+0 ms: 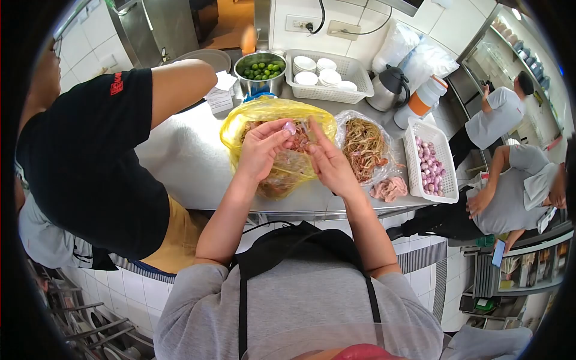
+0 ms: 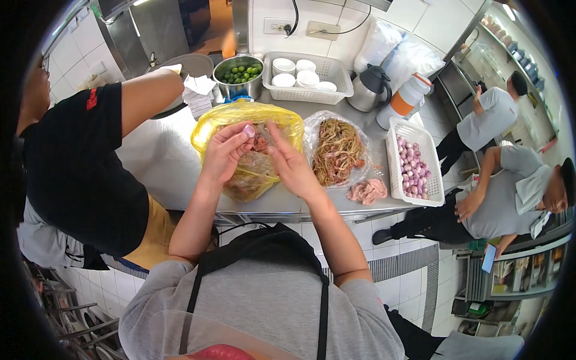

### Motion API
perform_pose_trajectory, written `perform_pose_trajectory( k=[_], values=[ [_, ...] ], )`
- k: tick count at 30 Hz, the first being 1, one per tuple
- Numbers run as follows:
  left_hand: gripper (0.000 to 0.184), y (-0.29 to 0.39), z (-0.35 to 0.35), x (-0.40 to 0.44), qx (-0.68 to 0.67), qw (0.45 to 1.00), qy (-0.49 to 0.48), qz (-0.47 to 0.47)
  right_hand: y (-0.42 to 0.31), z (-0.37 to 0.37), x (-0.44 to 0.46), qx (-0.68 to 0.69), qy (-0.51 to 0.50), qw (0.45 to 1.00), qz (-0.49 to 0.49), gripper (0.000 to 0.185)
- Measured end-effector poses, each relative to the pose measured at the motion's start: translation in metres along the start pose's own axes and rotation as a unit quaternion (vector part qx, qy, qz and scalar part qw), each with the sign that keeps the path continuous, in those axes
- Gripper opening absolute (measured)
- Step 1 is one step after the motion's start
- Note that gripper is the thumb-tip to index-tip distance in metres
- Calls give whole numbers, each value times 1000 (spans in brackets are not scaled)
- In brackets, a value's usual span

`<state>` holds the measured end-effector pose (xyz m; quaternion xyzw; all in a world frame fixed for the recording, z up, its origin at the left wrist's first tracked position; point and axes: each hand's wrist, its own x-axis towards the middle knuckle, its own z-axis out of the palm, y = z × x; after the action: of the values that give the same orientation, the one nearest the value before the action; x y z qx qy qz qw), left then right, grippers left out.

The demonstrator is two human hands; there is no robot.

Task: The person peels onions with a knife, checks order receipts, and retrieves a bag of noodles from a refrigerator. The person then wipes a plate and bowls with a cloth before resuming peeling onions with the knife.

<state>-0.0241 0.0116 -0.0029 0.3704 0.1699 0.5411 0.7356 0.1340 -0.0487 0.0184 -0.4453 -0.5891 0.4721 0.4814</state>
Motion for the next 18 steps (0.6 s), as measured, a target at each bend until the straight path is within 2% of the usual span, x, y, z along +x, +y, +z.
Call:
perform_pose_trajectory(
  k=[4, 11, 18],
  values=[
    [21, 1, -3, 2, -9, 1000, 7, -15, -4, 3, -1, -11, -76, 997, 9, 43],
    [20, 0, -6, 4, 14, 1000, 7, -19, -3, 10, 0, -25, -48, 999, -8, 42],
    [23, 4, -6, 1, 41, 999, -10, -12, -8, 11, -1, 85, -30, 994, 55, 39]
  ],
)
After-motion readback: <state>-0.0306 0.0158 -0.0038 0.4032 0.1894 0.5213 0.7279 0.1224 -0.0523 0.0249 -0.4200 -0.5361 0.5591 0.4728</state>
